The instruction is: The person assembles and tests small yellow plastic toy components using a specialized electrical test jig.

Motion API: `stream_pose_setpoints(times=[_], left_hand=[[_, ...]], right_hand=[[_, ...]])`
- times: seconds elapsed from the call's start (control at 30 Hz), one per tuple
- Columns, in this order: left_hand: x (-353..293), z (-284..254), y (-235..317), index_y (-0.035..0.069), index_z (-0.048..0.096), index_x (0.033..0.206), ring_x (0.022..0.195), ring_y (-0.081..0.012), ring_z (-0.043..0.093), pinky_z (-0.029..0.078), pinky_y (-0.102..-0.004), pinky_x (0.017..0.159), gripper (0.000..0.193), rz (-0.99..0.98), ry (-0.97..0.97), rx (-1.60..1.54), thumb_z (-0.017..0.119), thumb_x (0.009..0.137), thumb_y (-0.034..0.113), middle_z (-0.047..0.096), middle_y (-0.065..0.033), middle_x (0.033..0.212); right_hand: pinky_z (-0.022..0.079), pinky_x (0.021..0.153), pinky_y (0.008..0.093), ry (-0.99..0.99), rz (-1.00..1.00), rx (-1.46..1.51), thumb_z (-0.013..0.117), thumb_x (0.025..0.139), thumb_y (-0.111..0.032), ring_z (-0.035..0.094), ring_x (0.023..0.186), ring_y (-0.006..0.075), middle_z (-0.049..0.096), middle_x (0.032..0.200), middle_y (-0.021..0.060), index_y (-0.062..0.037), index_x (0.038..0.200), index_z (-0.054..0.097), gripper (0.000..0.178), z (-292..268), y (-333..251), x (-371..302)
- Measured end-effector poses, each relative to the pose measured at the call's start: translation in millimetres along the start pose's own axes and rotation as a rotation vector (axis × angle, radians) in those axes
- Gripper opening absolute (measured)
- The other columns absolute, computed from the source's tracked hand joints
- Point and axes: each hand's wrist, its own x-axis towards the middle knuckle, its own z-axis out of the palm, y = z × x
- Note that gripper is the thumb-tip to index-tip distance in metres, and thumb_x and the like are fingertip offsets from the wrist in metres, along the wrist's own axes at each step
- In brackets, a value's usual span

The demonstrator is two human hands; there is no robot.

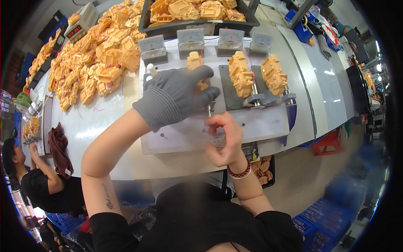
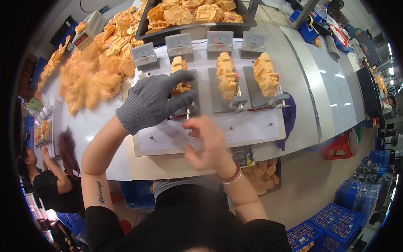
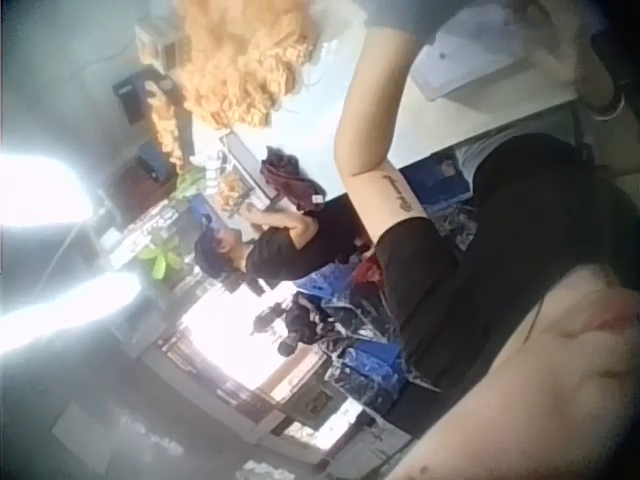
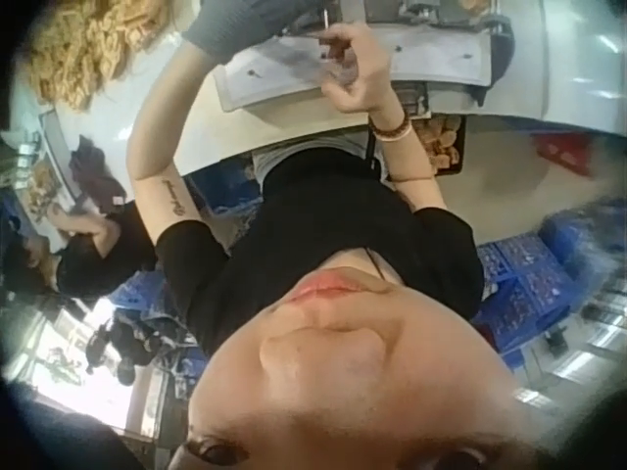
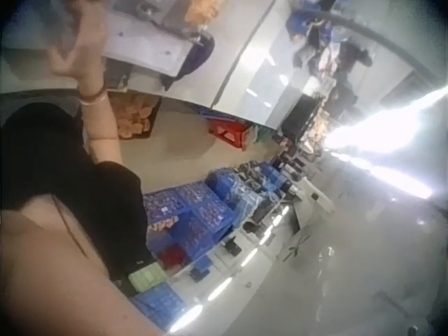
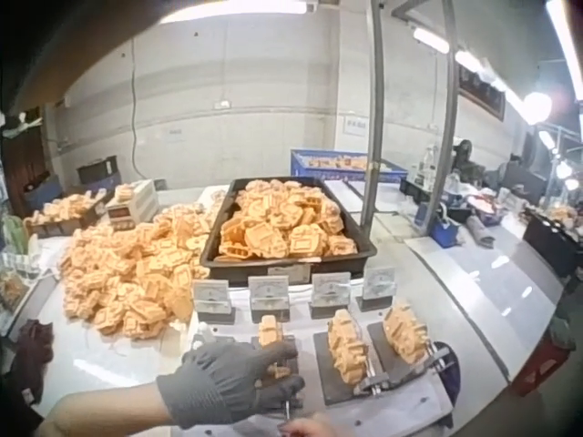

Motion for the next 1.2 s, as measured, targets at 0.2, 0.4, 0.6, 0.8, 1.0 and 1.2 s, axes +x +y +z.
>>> stream_pose_setpoints(times=[0.2,0.4,0.6,0.8,1.0,1.2], left_hand=[[6.3,-16.6,2.5,0.013,0.063,0.112,0.078,-0.0356,0.065,0.050,-0.0449,0.069,0.030,0.147,0.169,0.172,0.065,0.089,0.031,0.065,-0.0165,0.081],[20.3,-3.0,-9.0,0.012,0.063,0.110,0.081,-0.0317,0.066,0.051,-0.0420,0.071,0.028,0.069,-0.095,0.043,0.060,0.092,0.033,0.066,-0.0138,0.096],[88.4,-99.6,-44.2,0.009,0.060,0.115,0.082,-0.0199,0.063,0.049,-0.0334,0.076,0.033,0.177,0.287,-0.244,0.060,0.094,0.034,0.066,-0.0073,0.098],[233.3,-199.4,-128.3,0.003,0.053,0.131,0.094,-0.0234,0.064,0.052,-0.0375,0.081,0.055,-0.033,0.775,0.091,0.056,0.094,0.044,0.066,-0.0143,0.107],[105.5,-123.4,-11.3,0.003,0.056,0.126,0.090,-0.0223,0.063,0.052,-0.0365,0.080,0.048,0.303,0.842,-0.346,0.056,0.094,0.040,0.064,-0.0112,0.105],[-60.5,-22.3,-9.1,0.001,0.064,0.099,0.073,-0.0274,0.060,0.048,-0.0379,0.067,0.030,0.498,0.753,-0.184,0.068,0.069,0.006,0.065,-0.0094,0.086]], right_hand=[[0.048,0.062,0.0300,-0.028,-0.022,-0.044,0.063,0.061,-0.003,0.056,0.068,0.0221,0.058,0.089,0.0112,-0.0010,0.107,0.058,0.047,-0.8,-1.9,2.5],[0.049,0.063,0.0311,-0.016,-0.050,0.009,0.062,0.062,-0.003,0.055,0.069,0.0237,0.057,0.090,0.0116,-0.0005,0.107,0.058,0.046,-0.3,-2.2,3.7],[0.050,0.067,0.0331,-0.043,-0.006,-0.013,0.063,0.063,-0.004,0.056,0.075,0.0248,0.057,0.098,0.0133,-0.0004,0.117,0.053,0.055,-2.3,-1.7,0.7],[0.051,0.072,0.0343,-0.054,-0.039,-0.053,0.067,0.068,-0.004,0.056,0.080,0.0261,0.058,0.105,0.0154,-0.0009,0.132,0.048,0.066,8.8,-11.6,5.9],[0.051,0.075,0.0375,0.195,0.050,-0.295,0.070,0.071,-0.003,0.059,0.082,0.0274,0.062,0.107,0.0166,0.0011,0.125,0.055,0.056,-16.1,-9.3,-16.2],[0.047,0.070,0.0375,0.095,0.066,-0.642,0.069,0.071,-0.003,0.059,0.080,0.0292,0.062,0.087,0.0109,-0.0047,0.088,0.067,0.017,-79.1,2.7,-13.3]])
